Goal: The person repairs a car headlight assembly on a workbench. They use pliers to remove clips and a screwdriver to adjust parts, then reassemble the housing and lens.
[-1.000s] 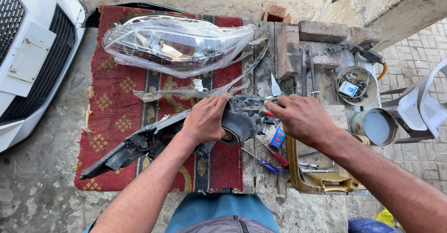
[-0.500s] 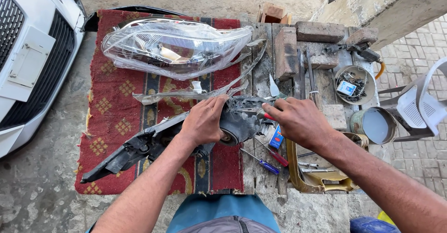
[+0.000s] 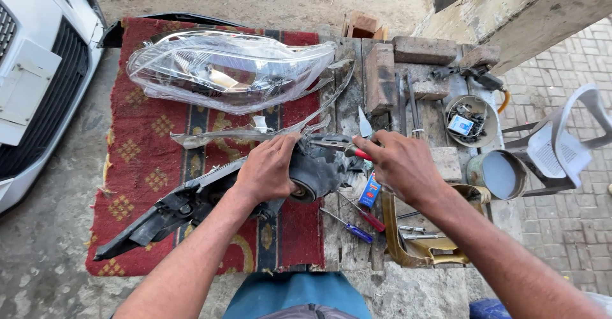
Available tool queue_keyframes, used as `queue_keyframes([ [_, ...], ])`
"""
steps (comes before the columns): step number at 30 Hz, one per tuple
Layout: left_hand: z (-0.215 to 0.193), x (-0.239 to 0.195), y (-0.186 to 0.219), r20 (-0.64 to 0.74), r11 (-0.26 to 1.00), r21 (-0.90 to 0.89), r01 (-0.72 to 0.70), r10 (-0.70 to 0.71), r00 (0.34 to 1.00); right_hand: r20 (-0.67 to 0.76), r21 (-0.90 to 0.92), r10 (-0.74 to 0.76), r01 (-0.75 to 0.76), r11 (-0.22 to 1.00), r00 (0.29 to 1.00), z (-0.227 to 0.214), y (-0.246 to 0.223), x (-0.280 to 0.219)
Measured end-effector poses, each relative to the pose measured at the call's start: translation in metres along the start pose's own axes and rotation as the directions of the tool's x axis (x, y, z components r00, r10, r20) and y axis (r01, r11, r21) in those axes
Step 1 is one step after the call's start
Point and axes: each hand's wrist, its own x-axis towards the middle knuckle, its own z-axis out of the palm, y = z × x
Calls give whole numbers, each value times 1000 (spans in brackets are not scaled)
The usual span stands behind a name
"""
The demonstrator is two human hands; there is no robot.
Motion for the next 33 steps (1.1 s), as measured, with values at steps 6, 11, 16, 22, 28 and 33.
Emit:
queue_keyframes([
  [6,3,1,-2,-8,1000,17,0,0,1000,58,103,128,-133,986,990,7,0,-14],
  [11,7,2,-6,-11,1000,8,-4,4,1000,13,94,127,-128,987,992,16,-4,-25],
  [16,5,2,-3,-21,1000,0,-4,4,1000,13,101,131,-132,986,991,14,-6,-24],
  [22,9,2,-6,-34,1000,-9,-1,1,999,15,63,101,-102,993,995,6,-10,-16],
  [28,3,2,-2,30,1000,-17,24,-24,999,35,-13,57,-56,998,998,8,-9,-10],
  [33,0,3,-1,16,1000,-14,26,-26,1000,35,6,50,-50,999,998,11,-7,-8],
])
